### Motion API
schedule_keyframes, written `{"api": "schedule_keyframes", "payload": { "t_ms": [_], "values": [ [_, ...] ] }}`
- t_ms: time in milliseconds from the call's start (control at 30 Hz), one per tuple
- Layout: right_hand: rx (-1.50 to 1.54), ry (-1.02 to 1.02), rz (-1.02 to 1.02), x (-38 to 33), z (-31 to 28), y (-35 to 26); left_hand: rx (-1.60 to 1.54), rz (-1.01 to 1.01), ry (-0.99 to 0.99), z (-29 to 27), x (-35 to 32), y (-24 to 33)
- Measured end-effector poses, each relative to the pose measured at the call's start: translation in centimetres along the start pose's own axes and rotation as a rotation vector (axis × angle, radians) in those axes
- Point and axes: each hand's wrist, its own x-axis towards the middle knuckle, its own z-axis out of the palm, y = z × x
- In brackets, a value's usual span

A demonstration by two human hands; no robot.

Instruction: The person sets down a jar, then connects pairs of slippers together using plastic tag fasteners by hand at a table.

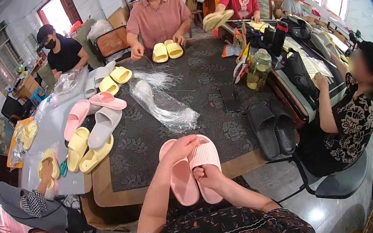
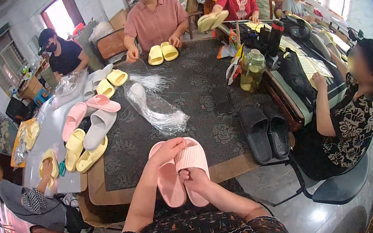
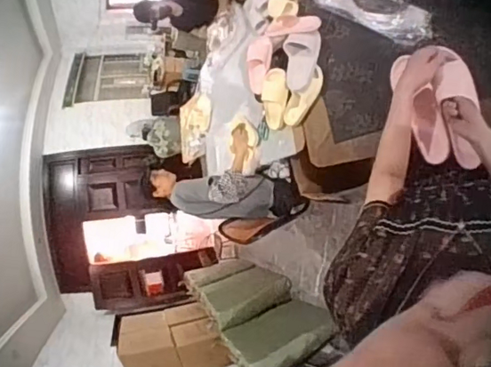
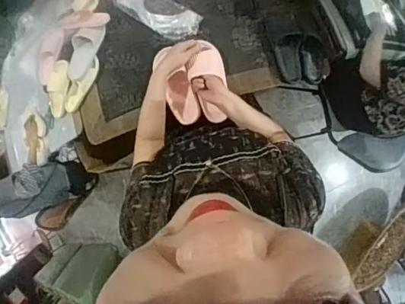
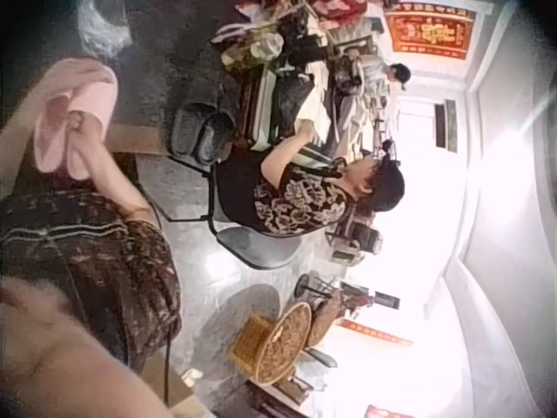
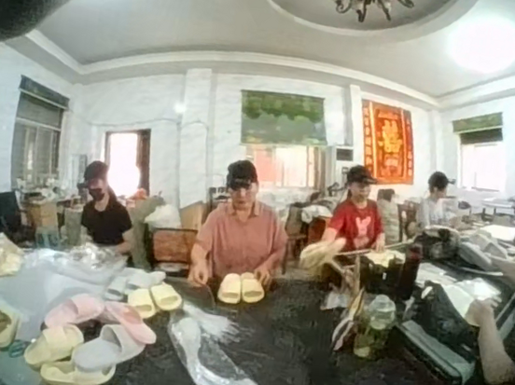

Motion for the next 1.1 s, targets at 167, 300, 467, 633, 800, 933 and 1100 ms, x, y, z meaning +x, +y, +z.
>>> {"api": "schedule_keyframes", "payload": {
  "t_ms": [167, 300, 467, 633, 800, 933, 1100],
  "values": [
    [0.070, -0.078, -0.053, 0.5, -0.8, 0.1, -0.013, 0.022, 0.038, 0.3, 0.0, -0.2],
    [-0.100, -0.067, -0.194, -0.6, -0.1, 0.6, 0.015, 0.005, 0.144, 0.6, -0.6, -0.9],
    [-0.383, -0.025, -0.384, -3.4, 1.1, 1.1, -0.166, 0.048, 0.355, 0.3, -0.1, -2.2],
    [-0.901, -0.114, -0.237, -7.9, 4.2, -0.5, -0.367, 0.076, 0.535, 0.6, 0.0, -2.9],
    [-2.186, -0.398, -0.912, -13.3, 10.7, -3.3, -0.494, 0.023, 0.560, 0.4, 0.5, -2.6],
    [-1.585, -1.103, -0.858, -16.6, 20.8, -3.3, -0.562, 0.072, 0.492, -0.2, 0.9, -3.3],
    [-0.822, -1.741, -0.480, -17.3, 28.6, 1.7, -0.528, -0.009, 0.484, -0.4, 0.5, -2.7]
  ]
}}
